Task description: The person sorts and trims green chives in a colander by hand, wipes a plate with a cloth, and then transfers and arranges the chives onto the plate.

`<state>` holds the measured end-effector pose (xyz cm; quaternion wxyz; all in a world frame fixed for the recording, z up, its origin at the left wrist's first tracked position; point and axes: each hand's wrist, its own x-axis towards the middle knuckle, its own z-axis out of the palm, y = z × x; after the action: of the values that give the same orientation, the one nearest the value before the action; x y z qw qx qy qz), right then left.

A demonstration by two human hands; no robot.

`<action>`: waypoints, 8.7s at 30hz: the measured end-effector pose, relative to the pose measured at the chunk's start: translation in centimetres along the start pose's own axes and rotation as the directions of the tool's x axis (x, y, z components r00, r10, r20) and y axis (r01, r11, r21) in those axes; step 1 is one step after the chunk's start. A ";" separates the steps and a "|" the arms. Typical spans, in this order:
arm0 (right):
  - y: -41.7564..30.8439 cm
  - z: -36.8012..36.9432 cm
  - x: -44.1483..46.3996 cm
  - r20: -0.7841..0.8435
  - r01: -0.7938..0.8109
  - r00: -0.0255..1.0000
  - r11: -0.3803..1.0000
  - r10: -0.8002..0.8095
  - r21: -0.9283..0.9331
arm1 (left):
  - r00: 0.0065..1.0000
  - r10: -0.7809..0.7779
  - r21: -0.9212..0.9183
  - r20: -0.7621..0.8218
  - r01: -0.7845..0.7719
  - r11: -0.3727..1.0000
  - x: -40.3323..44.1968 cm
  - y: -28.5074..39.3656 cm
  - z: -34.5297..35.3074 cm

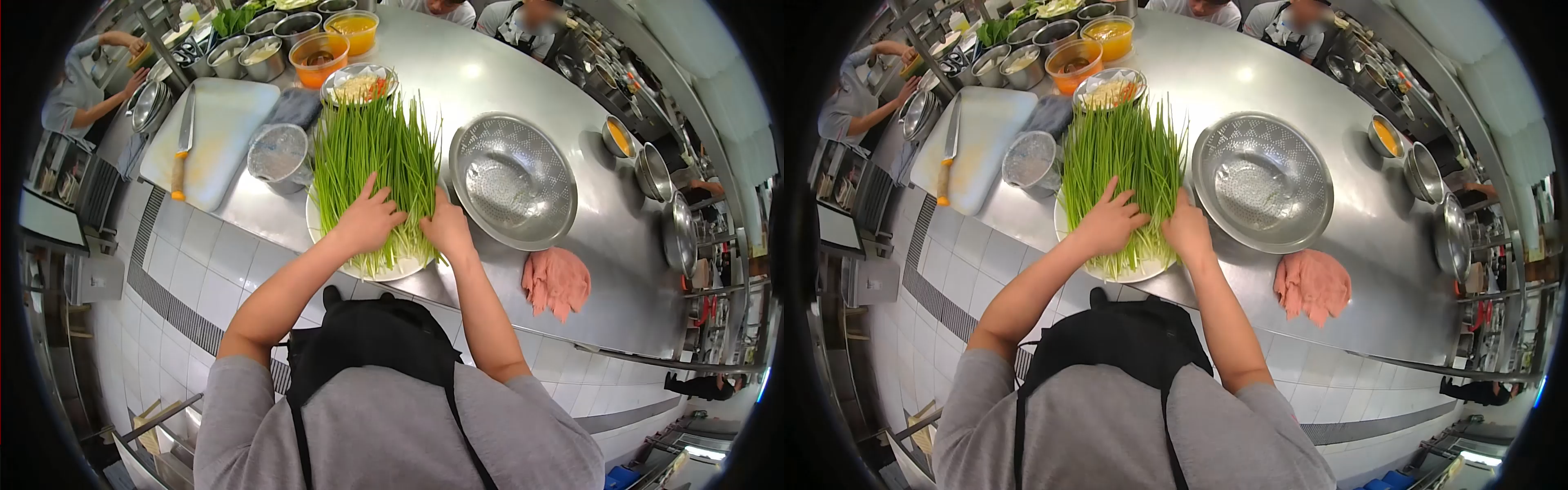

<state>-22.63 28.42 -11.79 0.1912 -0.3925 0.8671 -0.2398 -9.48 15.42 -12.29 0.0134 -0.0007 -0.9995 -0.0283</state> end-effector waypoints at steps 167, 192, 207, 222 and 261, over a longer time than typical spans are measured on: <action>-1.2 0.2 -4.4 -0.573 0.533 0.704 0.845 -0.419 0.037 | 0.643 -0.486 -0.264 -0.591 0.415 0.871 -1.6 -0.7 -1.6; 6.8 -21.6 0.1 -0.943 0.591 0.323 0.759 0.086 0.272 | 0.790 -0.432 -0.234 -0.436 0.364 0.901 -1.0 1.1 -0.4; 2.7 -9.8 -3.6 -0.687 0.501 0.722 0.623 0.082 0.600 | -0.086 -0.716 -0.675 -0.693 -0.272 0.686 2.7 -9.0 -12.5; -2.5 -2.7 -2.1 -0.686 0.540 0.713 0.739 -0.146 0.403 | -0.175 -0.727 -0.716 -0.664 -0.133 0.686 -8.6 -17.7 -11.9; -1.6 0.4 0.9 -0.068 0.588 0.769 0.746 -0.635 -0.314 | 0.666 -0.714 -0.561 -0.214 0.515 0.648 -3.7 -2.4 0.8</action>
<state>-22.07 26.66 -11.32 -0.0294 -0.6561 0.7272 -0.1996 -5.82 13.11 -13.32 0.2149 0.3505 -0.8727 -0.2633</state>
